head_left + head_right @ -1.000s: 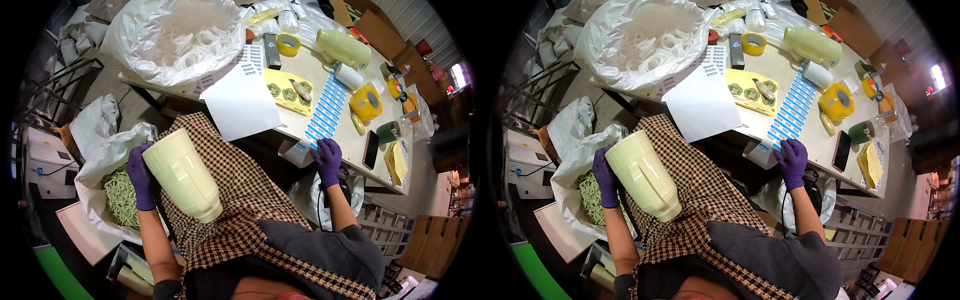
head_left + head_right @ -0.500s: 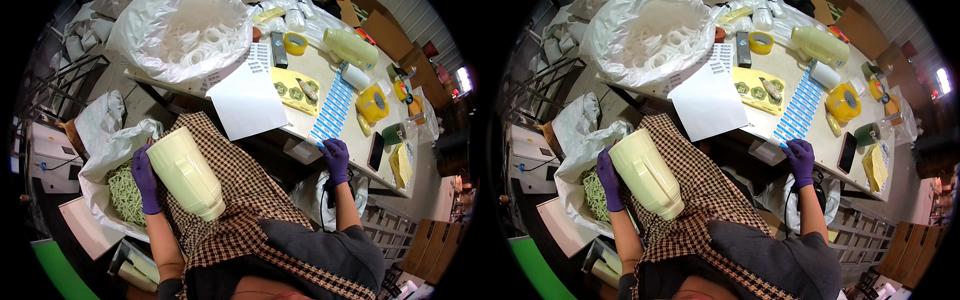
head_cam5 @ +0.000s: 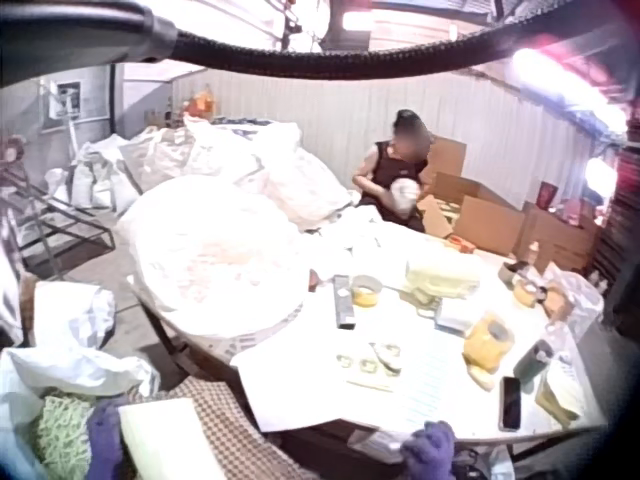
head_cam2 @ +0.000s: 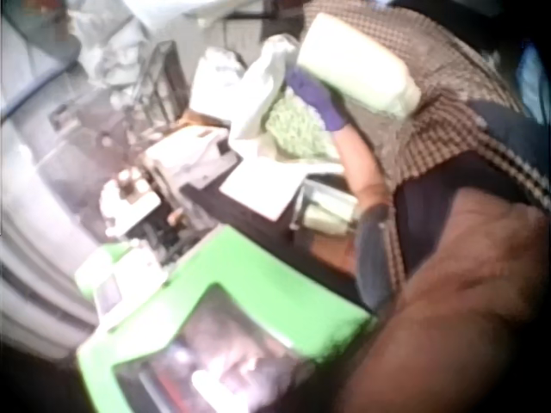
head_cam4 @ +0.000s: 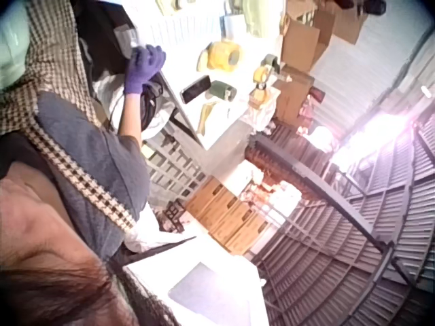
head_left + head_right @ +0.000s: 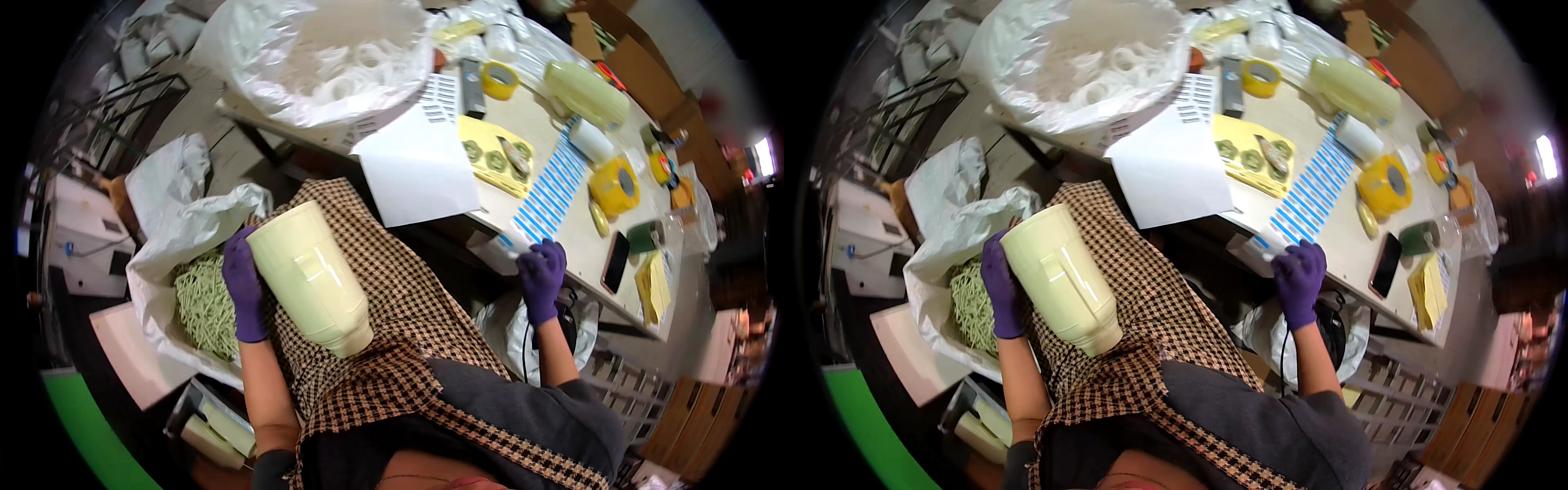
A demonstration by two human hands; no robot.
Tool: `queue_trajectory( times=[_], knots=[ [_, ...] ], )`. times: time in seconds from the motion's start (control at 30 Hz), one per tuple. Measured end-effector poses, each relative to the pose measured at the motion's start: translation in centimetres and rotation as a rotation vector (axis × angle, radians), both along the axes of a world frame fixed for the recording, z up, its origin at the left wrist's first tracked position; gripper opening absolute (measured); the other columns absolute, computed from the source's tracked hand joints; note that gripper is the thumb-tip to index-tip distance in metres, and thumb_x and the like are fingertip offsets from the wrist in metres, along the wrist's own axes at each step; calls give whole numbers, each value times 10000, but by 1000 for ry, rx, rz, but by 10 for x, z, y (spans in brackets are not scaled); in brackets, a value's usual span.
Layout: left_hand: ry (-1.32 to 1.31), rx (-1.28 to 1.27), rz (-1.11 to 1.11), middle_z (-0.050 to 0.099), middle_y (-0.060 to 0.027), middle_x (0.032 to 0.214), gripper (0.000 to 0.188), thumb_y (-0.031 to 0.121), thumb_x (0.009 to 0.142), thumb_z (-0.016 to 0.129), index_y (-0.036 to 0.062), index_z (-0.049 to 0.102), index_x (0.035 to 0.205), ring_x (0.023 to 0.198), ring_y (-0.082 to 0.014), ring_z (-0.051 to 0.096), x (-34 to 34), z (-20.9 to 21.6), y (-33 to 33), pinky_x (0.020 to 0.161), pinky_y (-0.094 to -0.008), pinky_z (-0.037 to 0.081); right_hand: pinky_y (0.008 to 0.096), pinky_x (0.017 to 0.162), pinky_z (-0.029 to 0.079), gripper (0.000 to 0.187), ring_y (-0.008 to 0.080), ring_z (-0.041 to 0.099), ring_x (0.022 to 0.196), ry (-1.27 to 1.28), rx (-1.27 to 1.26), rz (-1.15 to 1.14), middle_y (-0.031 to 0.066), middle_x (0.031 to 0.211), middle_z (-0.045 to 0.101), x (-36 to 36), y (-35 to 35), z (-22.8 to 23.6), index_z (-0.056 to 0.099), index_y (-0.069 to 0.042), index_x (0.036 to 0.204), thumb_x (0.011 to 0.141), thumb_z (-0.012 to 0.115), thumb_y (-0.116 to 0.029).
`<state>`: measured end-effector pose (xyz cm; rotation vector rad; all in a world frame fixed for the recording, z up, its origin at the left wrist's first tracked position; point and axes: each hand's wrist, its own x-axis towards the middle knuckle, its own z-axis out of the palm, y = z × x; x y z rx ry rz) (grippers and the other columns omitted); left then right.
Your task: The person places green insulation rods into a thermal flask, screws on a cap, and applies labels and stickers to the exterior of the flask.
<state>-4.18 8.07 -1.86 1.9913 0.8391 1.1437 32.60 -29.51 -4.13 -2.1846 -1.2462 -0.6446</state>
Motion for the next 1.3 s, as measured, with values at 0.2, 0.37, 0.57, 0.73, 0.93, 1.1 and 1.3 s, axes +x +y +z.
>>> queue_trajectory(
  times=[0.2,0.37,0.57,0.73,0.93,1.1,1.3],
  knots=[
    [-166,-234,-53,709,-61,1103,244,131,1083,490,18,684,1177,1003,-133,638,24,20,-9,921,-294,503,285,799,506,174,160,629,885,975,331,452,77,962,663,-63,79,40,654,-16,966,837,677,99],
    [-182,-390,-141,686,-92,1203,315,191,1074,497,-27,661,1233,1114,-168,626,8,34,-14,1008,-311,473,247,806,506,426,86,613,835,1323,43,855,24,925,658,-102,221,117,575,-14,1320,906,670,26],
    [-172,-354,-105,650,-94,1246,334,181,1044,535,-42,637,1270,1158,-158,595,7,51,-31,1019,-303,453,280,838,521,721,97,626,819,1157,-273,1130,36,865,662,-112,300,116,350,-52,1566,915,655,14],
    [-107,-264,-139,608,-110,1286,336,134,1024,566,-29,602,1316,1186,-180,584,4,48,-28,1050,-316,434,284,836,521,778,109,621,812,1156,-343,1068,46,857,663,-114,301,123,313,-63,1590,904,672,17],
    [12,-119,-130,616,-141,1275,366,138,974,627,-5,607,1310,1186,-246,589,7,62,-30,1052,-363,440,314,836,527,808,172,644,807,1036,-360,992,87,853,669,-120,298,124,341,-75,1578,867,722,-28],
    [37,187,52,620,-161,1315,468,166,913,688,24,591,1348,1262,-362,552,0,52,-45,1121,-498,389,433,935,482,806,338,615,1037,242,-67,893,120,1106,655,-126,309,117,471,-123,1491,799,838,-312],
    [635,800,-573,594,-52,1404,603,346,826,772,131,610,1366,1305,-339,534,-43,60,-120,1108,-536,395,313,653,483,350,99,556,699,1113,-57,911,31,724,641,-120,340,37,717,-2,883,947,737,-346]
  ],
)
